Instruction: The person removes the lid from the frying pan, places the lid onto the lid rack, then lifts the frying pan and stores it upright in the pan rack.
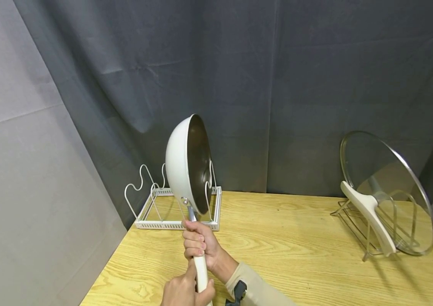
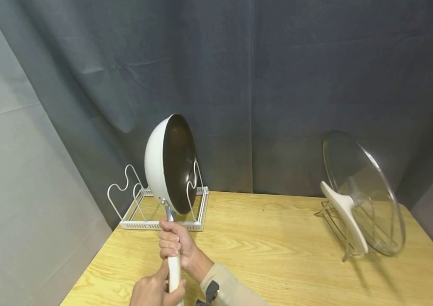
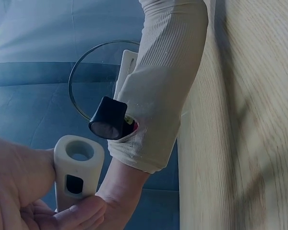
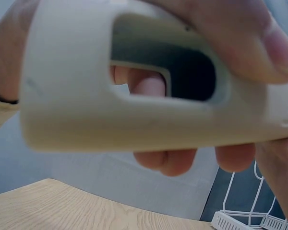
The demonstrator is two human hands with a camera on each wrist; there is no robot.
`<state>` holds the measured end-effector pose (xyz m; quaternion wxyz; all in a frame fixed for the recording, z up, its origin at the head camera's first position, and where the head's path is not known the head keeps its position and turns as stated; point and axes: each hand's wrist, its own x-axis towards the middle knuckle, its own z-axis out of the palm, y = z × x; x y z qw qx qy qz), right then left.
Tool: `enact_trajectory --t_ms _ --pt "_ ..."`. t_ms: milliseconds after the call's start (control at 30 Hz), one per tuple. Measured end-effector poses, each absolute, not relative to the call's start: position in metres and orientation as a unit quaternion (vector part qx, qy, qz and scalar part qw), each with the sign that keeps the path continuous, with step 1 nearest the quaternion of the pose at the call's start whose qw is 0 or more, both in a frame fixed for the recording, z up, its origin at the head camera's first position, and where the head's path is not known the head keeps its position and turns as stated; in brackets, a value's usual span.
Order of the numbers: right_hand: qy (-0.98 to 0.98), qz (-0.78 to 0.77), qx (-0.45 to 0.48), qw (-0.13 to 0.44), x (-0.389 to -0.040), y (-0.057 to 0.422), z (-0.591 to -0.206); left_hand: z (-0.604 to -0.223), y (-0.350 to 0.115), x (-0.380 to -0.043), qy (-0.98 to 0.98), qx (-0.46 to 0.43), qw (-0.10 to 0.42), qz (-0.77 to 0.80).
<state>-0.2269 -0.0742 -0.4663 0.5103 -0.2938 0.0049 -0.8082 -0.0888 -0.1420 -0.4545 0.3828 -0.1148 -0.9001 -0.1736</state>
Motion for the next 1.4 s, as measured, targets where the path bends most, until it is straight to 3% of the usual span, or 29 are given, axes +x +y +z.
enact_trajectory --t_ms 367,667,1133,1400 --pt "-0.011 -0.804 -0.293 0.517 -0.227 -0.073 -0.472 -0.455 -0.138 -0.087 -0.912 -0.096 0.355 -0.182" --pt "-0.018 -0.802 -0.295 0.519 -0.228 -0.072 -0.477 -0.459 -0.138 -0.088 -0.906 -0.102 0.369 -0.179" --pt "-0.028 -0.797 -0.305 0.521 -0.228 -0.072 -0.483 -0.461 -0.137 -0.086 -0.92 -0.097 0.326 -0.192" --pt "-0.024 -0.8 -0.291 0.523 -0.227 -0.071 -0.487 -0.465 -0.135 -0.086 -0.919 -0.092 0.335 -0.187"
